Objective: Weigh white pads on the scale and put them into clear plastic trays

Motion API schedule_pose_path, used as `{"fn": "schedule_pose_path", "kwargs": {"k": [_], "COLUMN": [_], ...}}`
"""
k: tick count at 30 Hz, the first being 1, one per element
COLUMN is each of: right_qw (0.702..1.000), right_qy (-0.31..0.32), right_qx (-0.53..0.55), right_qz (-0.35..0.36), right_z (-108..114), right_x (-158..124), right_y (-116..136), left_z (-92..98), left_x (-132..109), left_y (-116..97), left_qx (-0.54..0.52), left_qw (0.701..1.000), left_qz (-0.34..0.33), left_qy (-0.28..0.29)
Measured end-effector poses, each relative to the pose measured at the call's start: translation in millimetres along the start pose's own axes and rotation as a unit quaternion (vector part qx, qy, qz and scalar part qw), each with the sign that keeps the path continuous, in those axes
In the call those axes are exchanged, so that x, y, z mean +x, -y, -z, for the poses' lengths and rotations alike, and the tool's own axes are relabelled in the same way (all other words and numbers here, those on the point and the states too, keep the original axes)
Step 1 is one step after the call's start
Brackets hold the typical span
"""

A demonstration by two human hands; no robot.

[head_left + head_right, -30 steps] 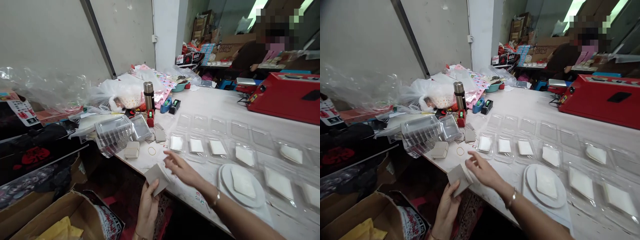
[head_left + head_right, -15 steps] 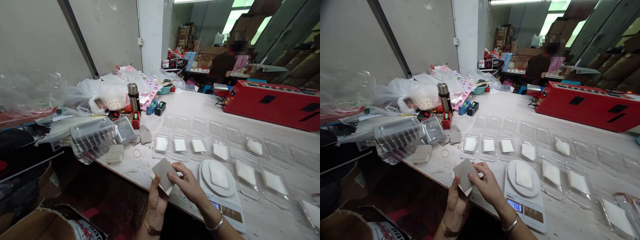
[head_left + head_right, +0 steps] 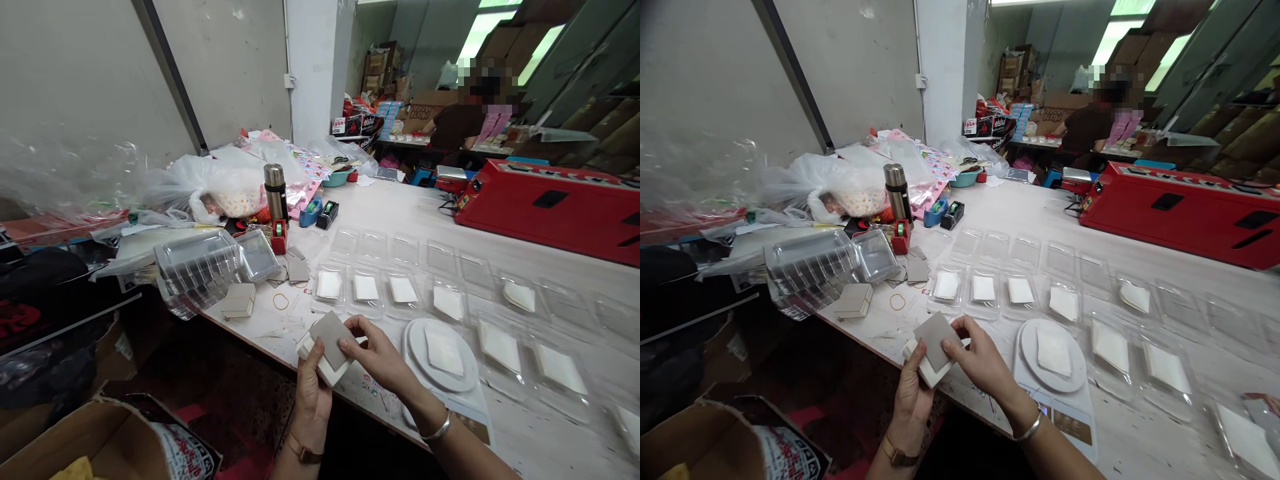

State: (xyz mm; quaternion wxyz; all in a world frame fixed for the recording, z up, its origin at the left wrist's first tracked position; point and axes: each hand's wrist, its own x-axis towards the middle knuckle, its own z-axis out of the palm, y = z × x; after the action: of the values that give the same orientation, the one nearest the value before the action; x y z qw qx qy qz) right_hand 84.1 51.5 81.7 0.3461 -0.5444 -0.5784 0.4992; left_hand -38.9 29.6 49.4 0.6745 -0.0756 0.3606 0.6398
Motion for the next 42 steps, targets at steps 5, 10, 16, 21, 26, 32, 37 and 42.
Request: {"fn": "schedule_pose_path", "kwargs": {"k": [5,10,16,21,26,32,37,42], "right_qw": [0.998,0.996,0.995,0.989,0.988,0.985,0.985,0.985], "right_qy": [-0.042,0.028,-0.012,-0.049,-0.044,-0.024,-0.006,0.015], "right_qx": [-0.035,0.082,0.102,0.130,0.124,0.137,0.134,0.115], "right_qz": [0.005,-0.033,-0.011,-0.052,-0.078,-0.103,-0.113,-0.127], "right_z": [-7,-6,-7,-16,-60,-74,-71,-84], "right_x": [0,9,18,62,123,138,141,144], "right_y": [-7,-3,6,8,15,8,6,10], "left_z": [0.9,2.3,4.7,24.9,45.9,43.6,37.9,33.1], "left_x": [3,2,5,9,-1,-8,-4,-7], "left_y": [-1,-5,-17,-43,-63,-61,-54,-58], "left_qx": [0.005,0.010,0.002,0.004,0.017,0.023,0.022,0.030], "left_qw": [1.000,1.000,0.999,0.993,0.986,0.986,0.989,0.989], "left_qz": [-0.008,-0.010,-0.019,-0.045,-0.063,-0.050,-0.041,-0.040], "left_qy": [0.001,-0.007,-0.041,-0.105,-0.155,-0.156,-0.143,-0.138]}}
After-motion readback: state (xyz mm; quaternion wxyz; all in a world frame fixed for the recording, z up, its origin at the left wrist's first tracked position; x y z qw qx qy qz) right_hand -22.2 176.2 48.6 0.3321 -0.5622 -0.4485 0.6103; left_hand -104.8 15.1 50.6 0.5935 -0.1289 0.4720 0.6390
